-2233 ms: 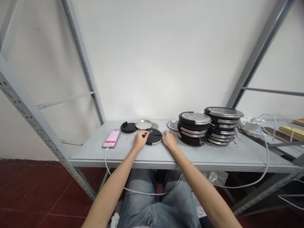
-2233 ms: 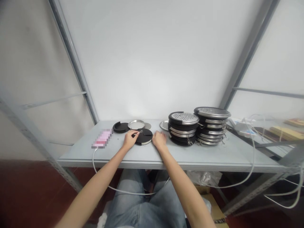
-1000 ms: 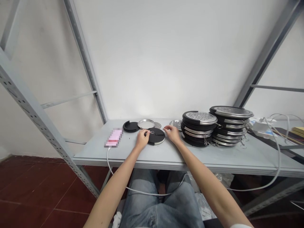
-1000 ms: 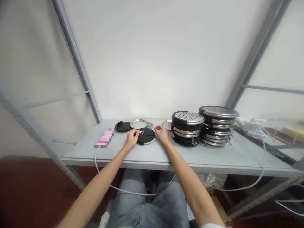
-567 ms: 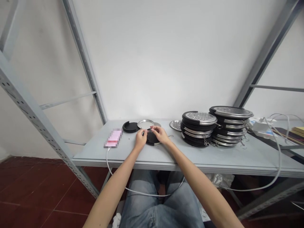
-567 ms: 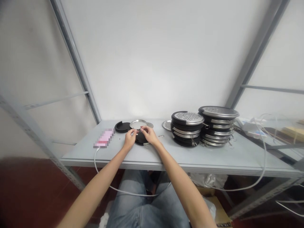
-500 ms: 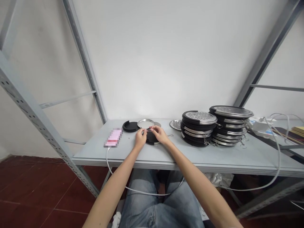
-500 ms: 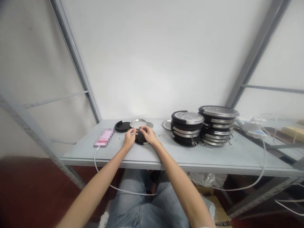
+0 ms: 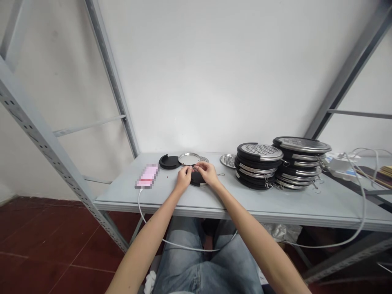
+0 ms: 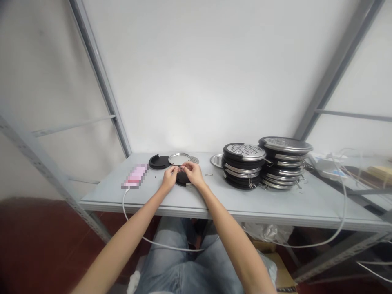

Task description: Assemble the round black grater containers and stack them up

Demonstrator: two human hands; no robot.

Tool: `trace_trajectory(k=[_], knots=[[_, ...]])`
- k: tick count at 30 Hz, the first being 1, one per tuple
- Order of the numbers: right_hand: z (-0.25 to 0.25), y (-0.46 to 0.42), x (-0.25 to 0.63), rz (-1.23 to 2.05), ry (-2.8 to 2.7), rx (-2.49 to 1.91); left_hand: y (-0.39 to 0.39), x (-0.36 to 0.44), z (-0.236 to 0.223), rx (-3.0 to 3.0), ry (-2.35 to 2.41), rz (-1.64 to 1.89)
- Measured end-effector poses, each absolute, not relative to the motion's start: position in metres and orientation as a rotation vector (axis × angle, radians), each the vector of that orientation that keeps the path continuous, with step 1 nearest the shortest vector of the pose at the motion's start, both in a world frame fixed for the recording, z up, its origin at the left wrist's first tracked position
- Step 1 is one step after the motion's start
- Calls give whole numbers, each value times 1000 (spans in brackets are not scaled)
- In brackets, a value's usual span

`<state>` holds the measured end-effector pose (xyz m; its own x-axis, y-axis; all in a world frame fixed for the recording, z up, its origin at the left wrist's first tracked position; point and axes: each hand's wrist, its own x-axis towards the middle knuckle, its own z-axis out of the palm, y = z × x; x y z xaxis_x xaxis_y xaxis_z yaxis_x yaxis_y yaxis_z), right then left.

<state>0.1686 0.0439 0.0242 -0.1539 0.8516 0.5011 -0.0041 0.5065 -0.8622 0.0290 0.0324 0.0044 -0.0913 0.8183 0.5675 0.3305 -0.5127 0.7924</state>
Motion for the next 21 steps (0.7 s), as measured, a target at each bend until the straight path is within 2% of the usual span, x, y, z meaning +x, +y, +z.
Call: trace_trajectory(k=[11,21], knots=[[29,37,170,1107,-1378,-762,32,27,4,1865,1258,1614],[27,39,174,1144,-1225,-810,26,29,6,2087,1174,1704]])
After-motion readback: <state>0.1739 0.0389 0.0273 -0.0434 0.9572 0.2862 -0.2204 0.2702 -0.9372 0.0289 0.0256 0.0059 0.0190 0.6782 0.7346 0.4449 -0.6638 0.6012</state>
